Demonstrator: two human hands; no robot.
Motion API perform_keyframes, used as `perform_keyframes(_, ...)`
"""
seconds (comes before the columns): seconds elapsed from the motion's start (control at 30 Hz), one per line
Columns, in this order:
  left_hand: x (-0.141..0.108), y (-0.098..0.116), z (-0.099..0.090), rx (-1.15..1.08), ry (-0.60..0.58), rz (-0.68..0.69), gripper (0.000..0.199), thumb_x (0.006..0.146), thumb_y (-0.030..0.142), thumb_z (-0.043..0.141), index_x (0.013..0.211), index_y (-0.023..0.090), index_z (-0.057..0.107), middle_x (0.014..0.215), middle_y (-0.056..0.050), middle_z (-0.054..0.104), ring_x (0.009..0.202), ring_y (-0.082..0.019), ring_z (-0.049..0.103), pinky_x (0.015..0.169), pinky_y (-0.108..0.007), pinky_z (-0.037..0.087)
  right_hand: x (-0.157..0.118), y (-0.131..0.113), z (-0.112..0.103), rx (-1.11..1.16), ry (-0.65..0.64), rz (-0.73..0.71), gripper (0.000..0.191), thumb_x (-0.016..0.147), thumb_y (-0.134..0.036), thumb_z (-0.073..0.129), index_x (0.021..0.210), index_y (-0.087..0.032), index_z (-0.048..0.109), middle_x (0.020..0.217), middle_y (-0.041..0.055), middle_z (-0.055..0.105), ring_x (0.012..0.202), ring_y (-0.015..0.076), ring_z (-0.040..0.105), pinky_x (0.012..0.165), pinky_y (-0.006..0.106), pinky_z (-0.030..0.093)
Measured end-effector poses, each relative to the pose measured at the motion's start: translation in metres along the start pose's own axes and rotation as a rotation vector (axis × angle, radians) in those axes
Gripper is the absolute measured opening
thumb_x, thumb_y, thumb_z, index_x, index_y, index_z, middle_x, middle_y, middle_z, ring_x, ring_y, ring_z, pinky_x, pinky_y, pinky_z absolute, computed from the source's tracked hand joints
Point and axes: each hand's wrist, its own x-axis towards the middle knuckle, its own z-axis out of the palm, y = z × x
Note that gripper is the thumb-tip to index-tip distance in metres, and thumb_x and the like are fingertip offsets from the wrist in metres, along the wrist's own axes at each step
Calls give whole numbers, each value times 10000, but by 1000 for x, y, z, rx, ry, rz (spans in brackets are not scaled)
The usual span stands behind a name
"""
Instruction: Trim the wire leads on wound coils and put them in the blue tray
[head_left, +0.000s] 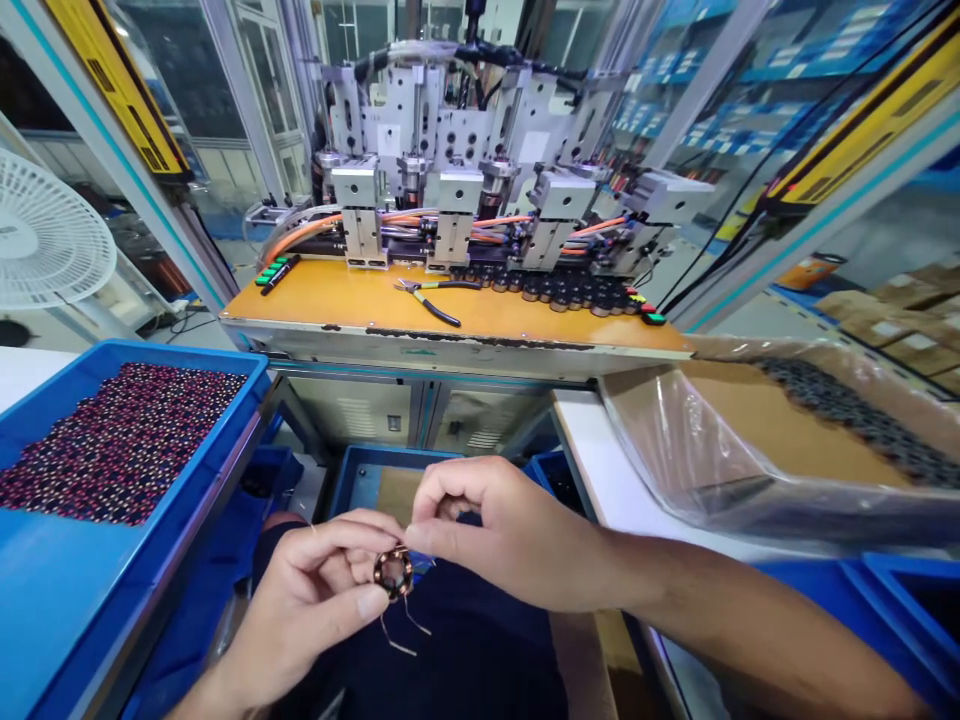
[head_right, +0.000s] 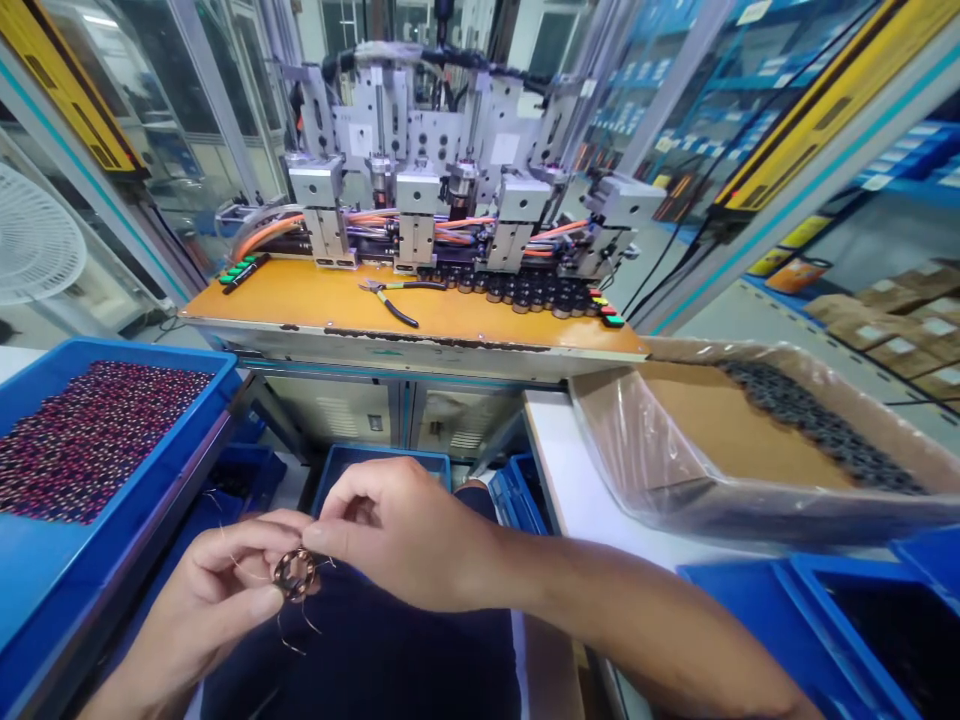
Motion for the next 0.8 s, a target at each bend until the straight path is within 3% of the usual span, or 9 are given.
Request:
perform_keyframes(0.13, 1, 1, 1, 4, -16, -17, 243, 769, 163, 783, 996, 250, 794, 1041, -94, 734, 811, -165, 705, 731, -244, 589, 1, -5, -1, -59, -95, 65, 113, 828, -222, 667, 748, -142, 675, 595, -37, 560, 539, 70, 469, 474, 175, 353)
perform_keyframes(0.3, 1, -1, -3, -20, -39, -32, 224, 779, 177, 780, 990, 253, 796, 1036, -90, 725, 825, -162, 695, 744, -245, 581, 5, -12, -3, -202, -134, -40, 151, 854, -86, 611, 738, -144, 689, 633, -36, 603, 580, 71, 517, 534, 182, 386)
perform_keyframes(0.5, 1, -2, -4, -144, -83, -90, 222, 789, 227, 783, 1004, 279, 783, 1040, -43, 702, 803, -116, 666, 740, -203, 559, 0, -13, -2, -253, -94, -133, 166, 880, -96, 619, 739, -161, 676, 717, -25, 636, 681, 98, 562, 654, 222, 419)
perform_keyframes(0.8, 5, -3, -4, -258, -125, -84, 268, 810, 220, 763, 1070, 285, 763, 1073, -28, 653, 789, -99, 675, 763, -197, 561, -8, 0, 6, -39, -19, -122, 168, 906, -230, 610, 766, -157, 667, 773, 10, 663, 714, 118, 594, 678, 230, 460)
